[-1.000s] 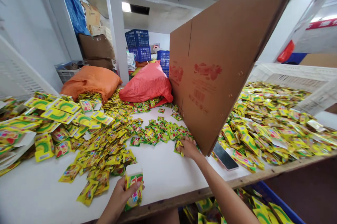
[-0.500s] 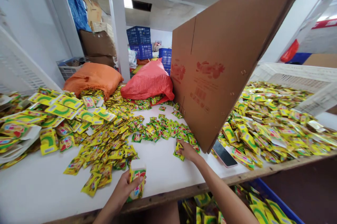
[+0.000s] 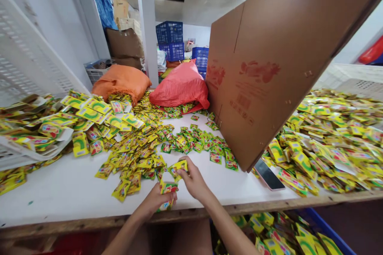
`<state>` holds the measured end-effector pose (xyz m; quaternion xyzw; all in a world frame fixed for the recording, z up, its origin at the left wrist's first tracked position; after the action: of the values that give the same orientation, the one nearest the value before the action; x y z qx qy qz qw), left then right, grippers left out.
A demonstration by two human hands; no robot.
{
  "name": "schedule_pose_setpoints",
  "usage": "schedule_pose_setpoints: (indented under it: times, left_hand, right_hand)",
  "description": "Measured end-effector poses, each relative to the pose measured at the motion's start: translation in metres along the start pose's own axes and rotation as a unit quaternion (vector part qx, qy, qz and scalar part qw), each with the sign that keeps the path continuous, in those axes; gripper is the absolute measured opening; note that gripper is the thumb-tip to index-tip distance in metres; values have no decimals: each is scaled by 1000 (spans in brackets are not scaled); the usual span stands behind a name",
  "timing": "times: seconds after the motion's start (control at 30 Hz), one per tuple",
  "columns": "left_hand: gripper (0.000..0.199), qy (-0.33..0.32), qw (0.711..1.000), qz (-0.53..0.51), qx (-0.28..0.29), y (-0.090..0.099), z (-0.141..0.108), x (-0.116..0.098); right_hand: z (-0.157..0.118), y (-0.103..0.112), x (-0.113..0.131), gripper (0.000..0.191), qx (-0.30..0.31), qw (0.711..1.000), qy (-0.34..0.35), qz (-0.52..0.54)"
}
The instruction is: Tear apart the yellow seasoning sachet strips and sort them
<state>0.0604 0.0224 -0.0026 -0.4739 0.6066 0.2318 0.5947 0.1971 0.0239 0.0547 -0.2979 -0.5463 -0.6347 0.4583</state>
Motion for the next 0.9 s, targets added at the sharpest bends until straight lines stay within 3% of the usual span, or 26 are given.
schedule_pose_setpoints:
  times: [0.17,0.33,0.4,0.5,0.6,0.73,0.9]
  left_hand:
    - [22,-17,1000,15,19,1,-2,0]
    - [16,-21,999,23,28,2,0,2]
    - [15,-37,998,31,28,3,0,0]
    - [15,-64,996,58,30,4,-1,-4]
    - [23,-74,995,62,3,7,-1,-4]
    - [34,-76,991,93,-56,18,2,1]
    - [47,-78,991,86,-70,28,6,6]
  right_hand:
    - [7,-18,23,15,43,980,91,-173]
    - [5,-23,35,22,108,939,122,-304]
    - [5,-26,39,27,132,937,121,-301]
    - [7,-24,41,32,140,965,97,-200]
    - [11,-19,33,21,87,985,71,-130]
    - [6,-25,16,6,2,986,52,-160]
    - [-17,-43,1,4,-77,981,20,-179]
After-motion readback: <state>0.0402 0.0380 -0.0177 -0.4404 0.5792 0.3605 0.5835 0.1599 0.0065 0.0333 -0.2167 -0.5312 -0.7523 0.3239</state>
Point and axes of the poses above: each hand's wrist, its own z-axis towards the middle knuckle, its own y-axis out of the back of the hand, x = y × z, the point moved 4 cm from there along z, towards the middle knuckle, and after that the axes turned 1 degree about -z, right-handed, at the moved point
